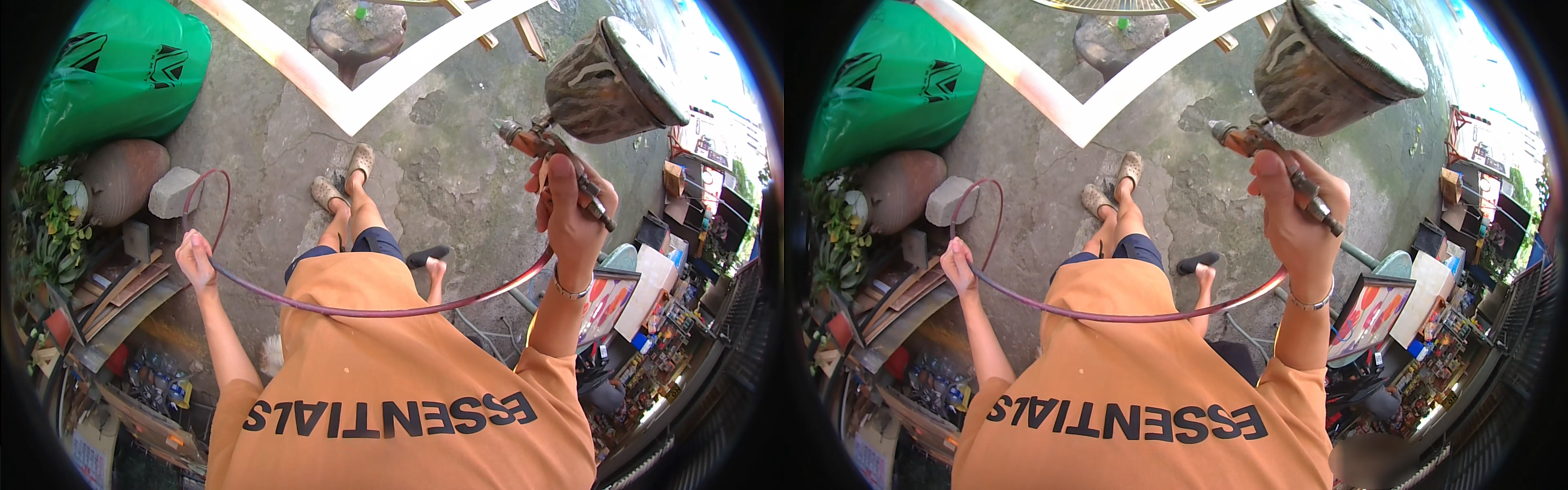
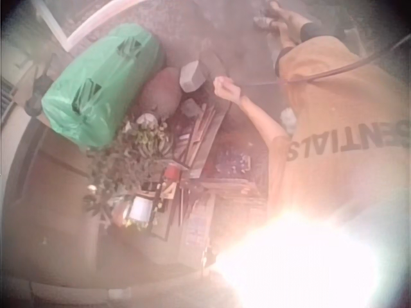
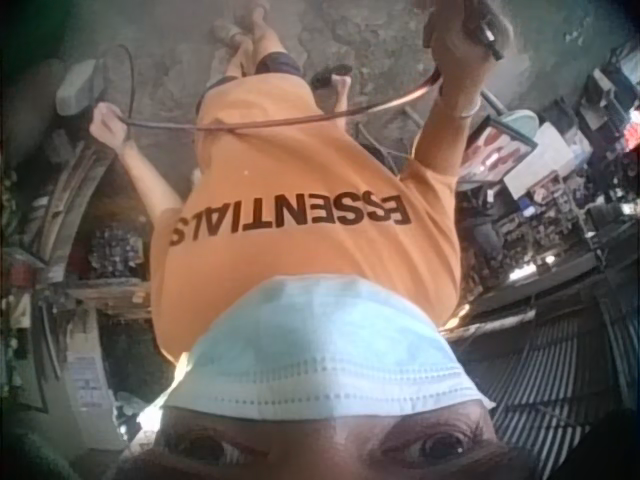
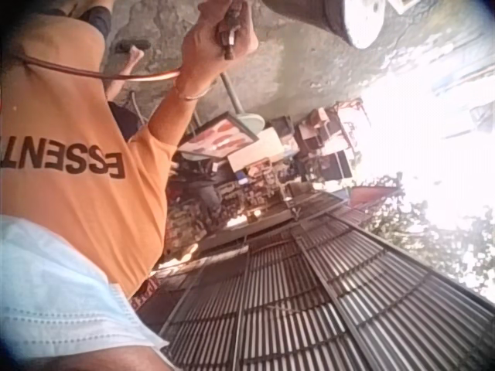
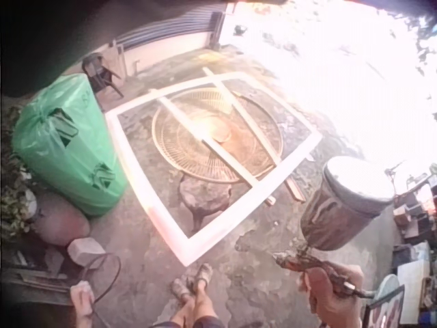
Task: The person uses a spray gun to apply a coat of paint to a wooden frame resting on a stand. They move the spray gun steadily along the frame's edges and corners, ensuring even coverage while occasionally adjusting their position to reach different sections.
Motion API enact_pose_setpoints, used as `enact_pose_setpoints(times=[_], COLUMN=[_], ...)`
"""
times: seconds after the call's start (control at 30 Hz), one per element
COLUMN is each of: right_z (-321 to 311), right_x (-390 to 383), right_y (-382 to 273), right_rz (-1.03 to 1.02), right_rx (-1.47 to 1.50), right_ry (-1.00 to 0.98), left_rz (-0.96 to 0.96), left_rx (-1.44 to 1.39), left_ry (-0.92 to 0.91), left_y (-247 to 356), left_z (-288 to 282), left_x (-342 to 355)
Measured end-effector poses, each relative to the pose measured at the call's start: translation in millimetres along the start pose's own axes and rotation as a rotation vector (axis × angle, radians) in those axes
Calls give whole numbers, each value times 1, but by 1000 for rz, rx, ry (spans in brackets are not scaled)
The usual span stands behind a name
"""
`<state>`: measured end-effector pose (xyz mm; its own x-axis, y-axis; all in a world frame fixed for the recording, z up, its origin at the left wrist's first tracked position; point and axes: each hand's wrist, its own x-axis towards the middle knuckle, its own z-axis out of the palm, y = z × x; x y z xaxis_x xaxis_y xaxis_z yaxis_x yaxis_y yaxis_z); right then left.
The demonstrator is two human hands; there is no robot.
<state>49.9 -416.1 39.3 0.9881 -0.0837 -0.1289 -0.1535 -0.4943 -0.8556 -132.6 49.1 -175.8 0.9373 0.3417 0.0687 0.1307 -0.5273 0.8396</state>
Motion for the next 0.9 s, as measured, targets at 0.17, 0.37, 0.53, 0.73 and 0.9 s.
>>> enact_pose_setpoints(times=[0.17,0.37,0.53,0.73,0.9], right_z=[7,18,26,25,20], right_x=[-19,-36,-40,-23,0], right_y=[-2,-10,-20,-2,8], right_rz=[-94,-293,-467,-175,-195], right_rx=[-71,-88,-216,-210,-164], right_ry=[-130,-360,-394,-46,232], left_rz=[-16,-5,41,-7,20], left_rx=[-17,-41,-24,-57,-46], left_ry=[13,11,-1,20,10], left_y=[0,-6,-8,-4,-1], left_z=[-3,-8,-7,-7,-7], left_x=[-5,-6,-7,-6,-4])
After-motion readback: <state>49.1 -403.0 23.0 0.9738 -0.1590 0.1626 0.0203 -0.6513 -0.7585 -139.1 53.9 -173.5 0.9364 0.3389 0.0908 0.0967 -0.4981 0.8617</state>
